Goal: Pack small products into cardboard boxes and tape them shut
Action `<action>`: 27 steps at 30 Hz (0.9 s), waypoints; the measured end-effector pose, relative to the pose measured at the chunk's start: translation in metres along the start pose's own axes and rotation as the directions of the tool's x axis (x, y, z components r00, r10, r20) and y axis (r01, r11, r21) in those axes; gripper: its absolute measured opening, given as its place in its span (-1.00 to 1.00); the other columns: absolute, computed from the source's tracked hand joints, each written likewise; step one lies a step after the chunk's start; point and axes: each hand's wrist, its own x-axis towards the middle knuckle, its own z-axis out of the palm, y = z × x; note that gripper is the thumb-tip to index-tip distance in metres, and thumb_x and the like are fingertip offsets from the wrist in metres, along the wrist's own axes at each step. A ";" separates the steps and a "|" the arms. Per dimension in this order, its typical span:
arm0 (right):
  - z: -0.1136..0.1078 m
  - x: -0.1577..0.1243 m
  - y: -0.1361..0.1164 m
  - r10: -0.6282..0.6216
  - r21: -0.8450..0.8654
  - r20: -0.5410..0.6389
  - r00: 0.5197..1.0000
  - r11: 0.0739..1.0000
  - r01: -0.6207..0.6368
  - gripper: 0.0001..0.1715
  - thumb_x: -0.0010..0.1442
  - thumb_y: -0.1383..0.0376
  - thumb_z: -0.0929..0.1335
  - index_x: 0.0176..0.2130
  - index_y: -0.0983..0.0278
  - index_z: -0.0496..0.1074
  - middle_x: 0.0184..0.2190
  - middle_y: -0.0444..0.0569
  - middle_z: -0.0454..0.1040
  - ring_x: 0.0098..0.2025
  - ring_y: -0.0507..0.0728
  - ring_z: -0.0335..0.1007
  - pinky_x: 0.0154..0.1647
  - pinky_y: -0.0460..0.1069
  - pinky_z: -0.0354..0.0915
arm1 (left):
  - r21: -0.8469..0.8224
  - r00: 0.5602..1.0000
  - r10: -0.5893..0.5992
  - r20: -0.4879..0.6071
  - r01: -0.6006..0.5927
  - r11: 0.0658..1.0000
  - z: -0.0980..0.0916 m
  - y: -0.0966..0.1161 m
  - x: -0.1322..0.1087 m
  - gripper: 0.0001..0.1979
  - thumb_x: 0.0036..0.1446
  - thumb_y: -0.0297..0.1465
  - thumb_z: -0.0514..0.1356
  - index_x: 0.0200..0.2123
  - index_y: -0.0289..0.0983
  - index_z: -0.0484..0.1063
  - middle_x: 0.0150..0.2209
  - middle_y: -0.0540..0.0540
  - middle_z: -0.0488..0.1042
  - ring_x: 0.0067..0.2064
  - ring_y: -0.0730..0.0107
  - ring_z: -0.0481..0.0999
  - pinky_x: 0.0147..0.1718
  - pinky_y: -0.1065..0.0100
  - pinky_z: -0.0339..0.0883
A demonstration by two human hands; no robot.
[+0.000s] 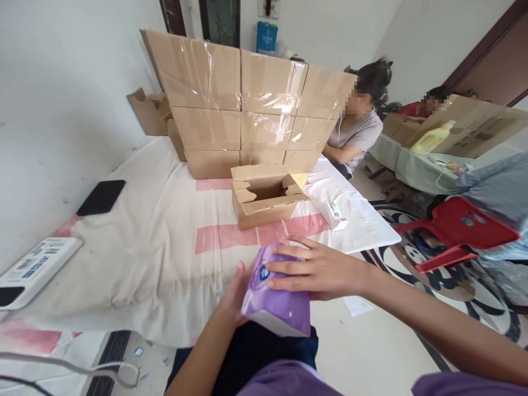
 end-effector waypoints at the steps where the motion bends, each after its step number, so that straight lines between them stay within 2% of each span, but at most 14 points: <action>1: -0.001 0.005 0.000 -0.034 -0.013 -0.006 0.999 0.999 0.034 -0.04 0.35 0.39 0.34 0.52 -0.16 -0.04 0.45 -0.22 0.26 0.54 0.25 0.03 0.51 0.25 0.06 | -0.047 0.996 -0.080 0.029 0.081 0.996 0.004 -0.006 -0.005 -0.11 0.06 0.44 -0.03 -0.05 -0.20 0.56 -0.11 -0.31 0.61 0.03 -0.14 0.64 -0.11 -0.06 0.57; 3: -0.004 0.011 0.002 0.001 -0.038 -0.039 0.999 0.999 -0.002 -0.02 0.35 0.46 0.32 0.49 -0.27 -0.02 0.48 -0.28 0.18 0.57 0.26 -0.04 0.51 0.30 0.04 | -0.076 0.994 -0.105 0.005 0.105 0.992 0.006 -0.009 -0.009 -0.09 -0.02 0.46 0.01 -0.07 -0.20 0.58 -0.08 -0.32 0.62 0.06 -0.24 0.62 -0.08 -0.15 0.57; 6: -0.009 0.011 0.003 0.186 0.057 -0.125 0.975 0.982 -0.180 0.08 0.30 0.50 0.35 0.51 -0.24 -0.10 0.55 -0.14 0.03 0.57 0.32 -0.06 0.49 0.36 0.07 | 0.034 0.987 0.104 -0.124 -0.101 0.994 0.006 0.008 -0.007 -0.04 -0.17 0.40 0.24 0.10 -0.19 0.51 0.05 -0.33 0.59 0.14 -0.31 0.57 0.00 -0.22 0.54; 9: -0.007 0.010 -0.004 0.295 0.336 -0.078 0.952 0.907 -0.253 0.35 0.21 0.28 0.50 0.56 -0.03 -0.42 0.57 0.11 -0.06 0.52 0.33 0.09 0.40 0.23 0.27 | 0.347 0.878 0.445 -0.177 -0.368 0.863 0.012 0.026 -0.006 0.16 -0.25 0.18 0.48 0.37 -0.14 0.22 0.21 -0.34 0.47 0.26 -0.25 0.47 0.15 -0.17 0.48; 11: -0.003 0.014 -0.010 0.313 0.417 -0.075 0.947 0.872 -0.255 0.55 0.12 0.20 0.57 0.54 0.05 -0.56 0.57 0.21 -0.14 0.53 0.36 0.06 0.36 0.20 0.32 | 0.494 0.788 0.593 -0.162 -0.456 0.740 0.017 0.028 -0.007 0.30 -0.23 0.07 0.54 0.47 -0.12 -0.04 0.30 -0.37 0.35 0.31 -0.19 0.42 0.21 -0.13 0.45; 13: 0.000 0.019 -0.014 0.332 0.399 -0.143 0.932 0.881 -0.253 0.60 0.09 0.21 0.58 0.54 0.07 -0.60 0.58 0.25 -0.20 0.56 0.41 -0.04 0.40 0.26 0.27 | 0.528 0.744 0.656 -0.127 -0.510 0.680 0.021 0.025 -0.008 0.37 -0.19 0.06 0.54 0.50 -0.07 -0.23 0.35 -0.40 0.25 0.30 -0.18 0.43 0.19 -0.13 0.47; 15: -0.004 0.022 -0.015 0.348 0.397 -0.166 0.923 0.880 -0.260 0.61 0.10 0.23 0.58 0.53 0.06 -0.63 0.56 0.24 -0.12 0.54 0.39 0.00 0.40 0.27 0.26 | 0.513 0.710 0.704 -0.021 -0.596 0.617 0.023 0.024 -0.009 0.37 -0.11 0.09 0.51 0.50 0.03 -0.36 0.40 -0.38 0.16 0.31 -0.18 0.42 0.18 -0.14 0.48; 18: -0.026 0.019 -0.008 0.350 0.432 -0.121 0.929 0.861 -0.268 0.66 0.06 0.15 0.61 0.53 0.03 -0.63 0.54 0.16 -0.02 0.48 0.38 0.14 0.35 0.22 0.35 | 0.481 0.567 0.791 0.232 -0.773 0.413 0.024 0.040 -0.005 0.32 -0.04 0.25 0.38 0.49 0.15 -0.47 0.48 -0.32 0.00 0.43 -0.25 0.23 0.29 -0.23 0.35; 19: -0.037 0.017 -0.002 0.350 0.422 -0.133 0.927 0.866 -0.267 0.66 0.06 0.10 0.61 0.53 0.00 -0.61 0.55 0.11 -0.04 0.49 0.40 0.12 0.35 0.22 0.35 | 0.493 0.523 0.803 0.287 -0.799 0.344 0.024 0.051 0.000 0.21 0.04 0.30 0.27 0.50 0.15 -0.43 0.49 -0.29 -0.02 0.47 -0.24 0.17 0.33 -0.24 0.29; 20: -0.049 0.016 0.005 0.358 0.395 -0.173 0.918 0.879 -0.268 0.64 0.06 0.04 0.61 0.53 -0.02 -0.60 0.56 0.06 -0.09 0.51 0.43 0.07 0.37 0.25 0.33 | 0.531 0.505 0.804 0.314 -0.795 0.292 0.023 0.064 0.006 0.07 0.15 0.30 0.16 0.51 0.12 -0.33 0.49 -0.27 0.00 0.49 -0.22 0.12 0.36 -0.24 0.23; 22: -0.073 0.017 0.028 0.368 0.298 -0.317 0.874 0.914 -0.276 0.59 0.09 -0.07 0.57 0.53 -0.06 -0.59 0.57 -0.02 -0.19 0.56 0.48 -0.10 0.44 0.33 0.20 | 0.666 0.523 0.801 0.292 -0.712 0.222 0.014 0.092 0.028 -0.26 0.38 0.14 -0.01 0.49 0.01 -0.05 0.46 -0.25 0.10 0.49 -0.12 0.11 0.42 -0.19 0.13; 24: -0.088 0.028 0.060 0.351 0.183 -0.446 0.823 0.936 -0.300 0.55 0.11 -0.12 0.54 0.53 -0.02 -0.58 0.56 0.01 -0.22 0.57 0.55 -0.21 0.48 0.41 0.05 | 0.780 0.554 0.788 0.269 -0.606 0.160 -0.002 0.117 0.061 -0.43 0.46 -0.04 0.00 0.41 -0.11 0.18 0.41 -0.24 0.23 0.49 -0.03 0.09 0.47 -0.14 -0.01; 25: -0.091 0.035 0.078 0.339 0.137 -0.472 0.814 0.940 -0.311 0.55 0.12 -0.11 0.53 0.54 0.03 -0.56 0.54 0.06 -0.20 0.55 0.58 -0.18 0.48 0.44 0.02 | 0.801 0.562 0.772 0.297 -0.587 0.119 -0.013 0.126 0.079 -0.49 0.47 -0.08 0.01 0.35 -0.15 0.28 0.37 -0.23 0.30 0.49 -0.01 0.08 0.47 -0.13 -0.02; 27: -0.089 0.054 0.115 0.366 0.105 -0.394 0.843 0.929 -0.354 0.53 0.11 -0.08 0.53 0.55 0.11 -0.51 0.49 0.18 -0.09 0.48 0.59 0.00 0.44 0.42 0.10 | 0.812 0.603 0.696 0.390 -0.582 0.049 -0.037 0.138 0.116 -0.59 0.47 -0.12 0.01 0.10 -0.19 0.52 0.28 -0.22 0.43 0.48 -0.03 0.10 0.44 -0.16 0.00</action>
